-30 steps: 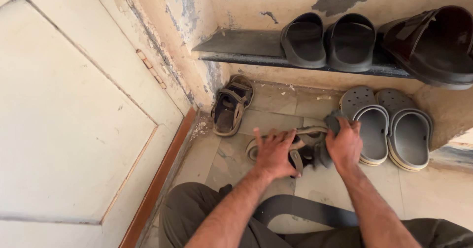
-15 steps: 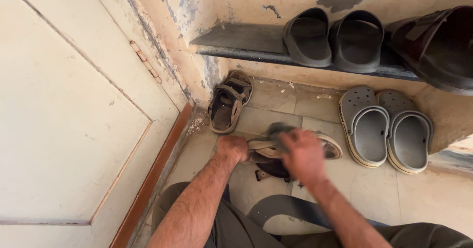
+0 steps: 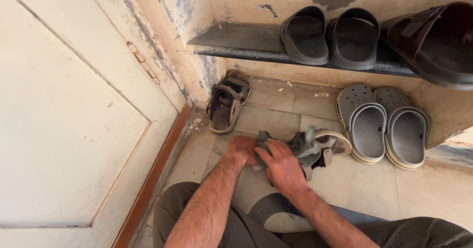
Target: The person sits on the floor and wipes a pair of beige sandals with a dark cloth. The person cleans the straps and soles, then places the sandals on a wall-mounted shelf next to other footwear.
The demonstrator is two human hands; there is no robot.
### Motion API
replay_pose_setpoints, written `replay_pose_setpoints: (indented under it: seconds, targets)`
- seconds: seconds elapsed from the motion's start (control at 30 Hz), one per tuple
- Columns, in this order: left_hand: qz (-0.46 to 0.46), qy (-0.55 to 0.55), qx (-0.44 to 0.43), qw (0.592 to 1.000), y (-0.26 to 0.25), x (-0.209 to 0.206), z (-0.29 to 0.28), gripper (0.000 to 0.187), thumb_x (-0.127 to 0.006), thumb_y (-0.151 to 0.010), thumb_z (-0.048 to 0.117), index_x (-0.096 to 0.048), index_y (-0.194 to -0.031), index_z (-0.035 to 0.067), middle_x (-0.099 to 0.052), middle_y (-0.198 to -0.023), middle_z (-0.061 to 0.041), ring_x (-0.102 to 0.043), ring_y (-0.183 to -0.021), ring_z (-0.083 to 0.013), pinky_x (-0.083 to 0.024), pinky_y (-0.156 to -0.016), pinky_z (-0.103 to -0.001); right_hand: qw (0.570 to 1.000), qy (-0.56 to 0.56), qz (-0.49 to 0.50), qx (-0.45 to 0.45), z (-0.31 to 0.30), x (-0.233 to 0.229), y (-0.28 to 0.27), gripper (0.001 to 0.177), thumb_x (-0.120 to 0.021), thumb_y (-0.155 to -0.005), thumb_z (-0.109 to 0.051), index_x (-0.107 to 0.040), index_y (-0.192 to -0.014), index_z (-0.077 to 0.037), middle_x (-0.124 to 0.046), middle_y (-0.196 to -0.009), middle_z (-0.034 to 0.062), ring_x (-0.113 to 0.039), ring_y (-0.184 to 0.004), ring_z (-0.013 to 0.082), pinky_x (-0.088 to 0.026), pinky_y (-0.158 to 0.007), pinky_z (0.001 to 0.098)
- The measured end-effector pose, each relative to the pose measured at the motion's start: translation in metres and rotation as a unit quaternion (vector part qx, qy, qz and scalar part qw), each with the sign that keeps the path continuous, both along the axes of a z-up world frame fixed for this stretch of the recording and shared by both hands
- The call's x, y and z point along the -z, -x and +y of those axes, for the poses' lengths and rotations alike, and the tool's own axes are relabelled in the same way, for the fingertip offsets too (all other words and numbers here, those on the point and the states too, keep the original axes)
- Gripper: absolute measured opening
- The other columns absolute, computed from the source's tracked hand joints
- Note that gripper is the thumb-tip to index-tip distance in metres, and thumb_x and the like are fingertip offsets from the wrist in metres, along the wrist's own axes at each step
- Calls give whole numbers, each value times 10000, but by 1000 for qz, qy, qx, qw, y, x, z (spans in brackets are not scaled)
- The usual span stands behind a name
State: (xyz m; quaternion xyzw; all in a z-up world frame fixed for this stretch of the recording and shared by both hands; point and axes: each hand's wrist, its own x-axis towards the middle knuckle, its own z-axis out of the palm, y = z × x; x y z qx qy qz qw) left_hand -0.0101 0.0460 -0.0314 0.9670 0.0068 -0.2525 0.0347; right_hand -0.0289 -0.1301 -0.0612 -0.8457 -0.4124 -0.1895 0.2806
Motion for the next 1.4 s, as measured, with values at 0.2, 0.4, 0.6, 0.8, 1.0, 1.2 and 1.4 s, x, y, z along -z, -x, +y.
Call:
replay_pose_setpoints:
  seconds: [0.2, 0.4, 0.6, 0.8, 1.0, 1.2, 1.4]
  targets:
    - [7, 10, 1, 1000, 7, -4, -4, 599, -807, -734, 544, -777, -1097, 69, -754, -1148, -114, -707, -1105, -278, -540, -971, -408, 981, 4, 60, 186, -65, -31, -50, 542, -717, -719, -36, -651, -1251, -119, -688, -1105, 179, -626, -1088, 404, -502, -958, 511]
    - [-1, 22, 6, 1000, 3, -2, -7, 596, -822, -709, 542, -785, -1082, 79, -752, -1147, -112, -695, -1121, -277, -530, -973, -409, 978, -34, 84, 186, -59, -38, -35, 560, -689, -692, 16, -628, -1242, -65, -659, -1141, 212, -579, -1117, 423, -476, -965, 517]
    - [-11, 21, 5, 1000, 7, 0, -5, 519, -791, -712, 518, -794, -1068, 140, -776, -1115, -88, -725, -1090, -266, -554, -951, -414, 997, -31, 66, -15, -14, -24, 7, 621, -640, -596, 70, -677, -1187, -116, -644, -1198, 195, -586, -1149, 412, -473, -1013, 501]
    - [-14, 30, -2, 999, 7, 2, -7, 586, -812, -711, 552, -781, -1075, 94, -762, -1119, -114, -709, -1096, -275, -533, -971, -414, 993, 43, 42, 104, -75, -25, -48, 589, -668, -588, 57, -727, -1130, -165, -705, -1190, 130, -609, -1154, 386, -472, -1019, 484]
    - [-5, 34, 8, 999, 4, 3, -5, 576, -818, -704, 522, -782, -1068, 77, -764, -1112, -116, -718, -1070, -282, -551, -944, -416, 959, -64, 135, 240, -133, -8, -78, 519, -584, -740, 84, -729, -1173, -161, -683, -1212, 167, -640, -1149, 377, -536, -1001, 468]
    - [-2, 36, 10, 999, -5, 22, 0, 559, -806, -711, 515, -786, -1083, 99, -770, -1145, -111, -710, -1107, -270, -540, -960, -412, 993, -53, 92, 41, -42, -12, -9, 656, -550, -627, 108, -676, -1233, -110, -670, -1224, 185, -575, -1238, 413, -448, -1068, 515]
    - [-57, 50, 33, 997, -4, 42, 10, 557, -787, -678, 478, -764, -1132, 156, -760, -1162, -95, -701, -1118, -272, -548, -948, -432, 995, -8, 71, -74, -3, -31, 20, 685, -596, -597, 49, -651, -1269, -67, -642, -1214, 233, -572, -1172, 450, -434, -1044, 534]
